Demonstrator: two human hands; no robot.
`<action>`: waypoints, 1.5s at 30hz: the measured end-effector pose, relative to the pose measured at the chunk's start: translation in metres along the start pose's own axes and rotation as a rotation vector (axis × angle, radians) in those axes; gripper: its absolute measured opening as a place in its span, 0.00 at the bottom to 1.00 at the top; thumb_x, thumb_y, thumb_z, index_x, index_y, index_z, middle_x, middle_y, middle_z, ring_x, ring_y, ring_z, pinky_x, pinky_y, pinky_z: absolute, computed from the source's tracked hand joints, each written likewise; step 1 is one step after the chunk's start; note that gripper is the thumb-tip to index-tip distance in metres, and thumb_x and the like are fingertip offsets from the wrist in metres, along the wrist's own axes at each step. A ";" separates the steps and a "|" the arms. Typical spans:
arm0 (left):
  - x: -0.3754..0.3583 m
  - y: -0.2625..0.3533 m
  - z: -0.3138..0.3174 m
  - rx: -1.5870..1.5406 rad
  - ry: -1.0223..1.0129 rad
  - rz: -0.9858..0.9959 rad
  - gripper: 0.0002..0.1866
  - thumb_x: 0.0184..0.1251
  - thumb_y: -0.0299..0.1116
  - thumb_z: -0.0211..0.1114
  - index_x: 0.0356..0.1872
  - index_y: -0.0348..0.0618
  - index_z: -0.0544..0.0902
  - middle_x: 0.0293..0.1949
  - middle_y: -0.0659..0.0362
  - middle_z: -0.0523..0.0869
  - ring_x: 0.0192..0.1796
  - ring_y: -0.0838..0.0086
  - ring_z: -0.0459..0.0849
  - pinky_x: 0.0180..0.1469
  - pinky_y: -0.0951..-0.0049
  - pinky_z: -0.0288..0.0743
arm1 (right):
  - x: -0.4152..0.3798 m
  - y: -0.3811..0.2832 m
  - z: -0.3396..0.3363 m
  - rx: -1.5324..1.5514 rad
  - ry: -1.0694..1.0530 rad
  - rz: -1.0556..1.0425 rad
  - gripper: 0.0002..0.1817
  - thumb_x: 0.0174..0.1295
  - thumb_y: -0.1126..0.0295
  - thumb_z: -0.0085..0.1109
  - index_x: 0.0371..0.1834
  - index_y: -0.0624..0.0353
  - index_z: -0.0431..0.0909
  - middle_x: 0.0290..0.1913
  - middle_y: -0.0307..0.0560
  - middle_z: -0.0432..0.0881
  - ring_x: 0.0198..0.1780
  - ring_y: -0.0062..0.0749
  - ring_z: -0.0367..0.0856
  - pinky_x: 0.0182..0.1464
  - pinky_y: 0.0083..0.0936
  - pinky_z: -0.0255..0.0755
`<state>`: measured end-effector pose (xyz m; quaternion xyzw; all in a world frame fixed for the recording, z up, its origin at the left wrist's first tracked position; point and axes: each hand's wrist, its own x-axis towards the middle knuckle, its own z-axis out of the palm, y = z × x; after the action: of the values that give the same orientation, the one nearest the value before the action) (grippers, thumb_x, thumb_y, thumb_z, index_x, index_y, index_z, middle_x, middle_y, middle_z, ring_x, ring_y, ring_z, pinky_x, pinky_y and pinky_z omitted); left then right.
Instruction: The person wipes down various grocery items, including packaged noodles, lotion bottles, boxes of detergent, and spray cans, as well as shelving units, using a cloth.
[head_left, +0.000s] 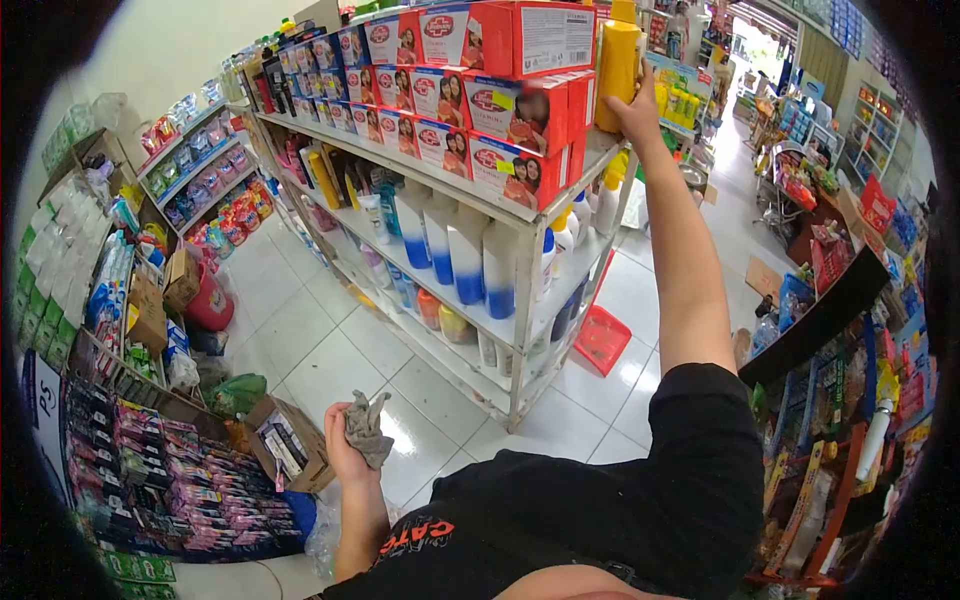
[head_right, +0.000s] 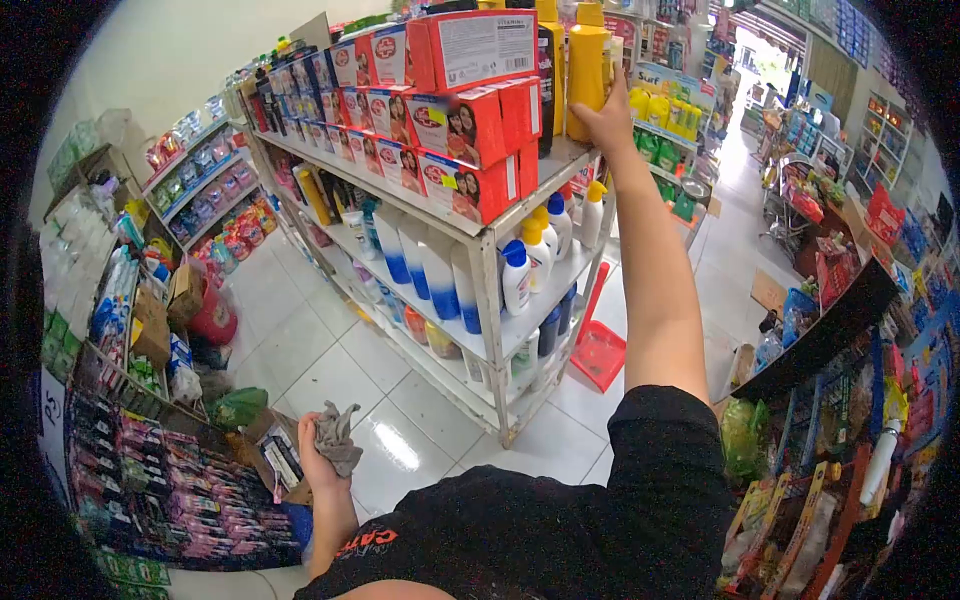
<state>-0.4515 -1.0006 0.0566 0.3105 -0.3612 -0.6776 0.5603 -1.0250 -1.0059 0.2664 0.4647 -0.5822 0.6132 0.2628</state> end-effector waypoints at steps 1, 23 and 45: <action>-0.002 0.000 -0.003 -0.006 0.009 0.001 0.08 0.66 0.37 0.43 0.37 0.48 0.69 0.32 0.60 0.76 0.28 0.74 0.77 0.21 0.78 0.70 | -0.001 -0.003 0.001 -0.053 -0.013 -0.016 0.48 0.38 0.66 0.65 0.64 0.65 0.47 0.59 0.62 0.61 0.59 0.49 0.63 0.60 0.31 0.57; -0.015 -0.001 0.010 -0.035 0.016 -0.049 0.07 0.65 0.32 0.46 0.37 0.43 0.71 0.32 0.59 0.76 0.34 0.75 0.76 0.36 0.77 0.71 | -0.014 -0.258 -0.001 -0.400 -0.030 -0.485 0.29 0.44 0.53 0.63 0.49 0.55 0.72 0.54 0.60 0.65 0.56 0.50 0.64 0.55 0.38 0.60; -0.006 0.017 0.069 -0.227 -0.472 0.110 0.40 0.58 0.67 0.30 0.59 0.42 0.57 0.59 0.53 0.62 0.62 0.62 0.61 0.64 0.61 0.54 | -0.301 -0.306 0.046 0.436 -0.788 -0.475 0.32 0.28 0.60 0.64 0.46 0.45 0.75 0.55 0.41 0.68 0.57 0.61 0.59 0.50 0.51 0.57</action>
<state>-0.4980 -0.9864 0.1088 0.0589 -0.4198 -0.7362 0.5276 -0.6194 -0.9278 0.1411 0.8243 -0.3740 0.4219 0.0521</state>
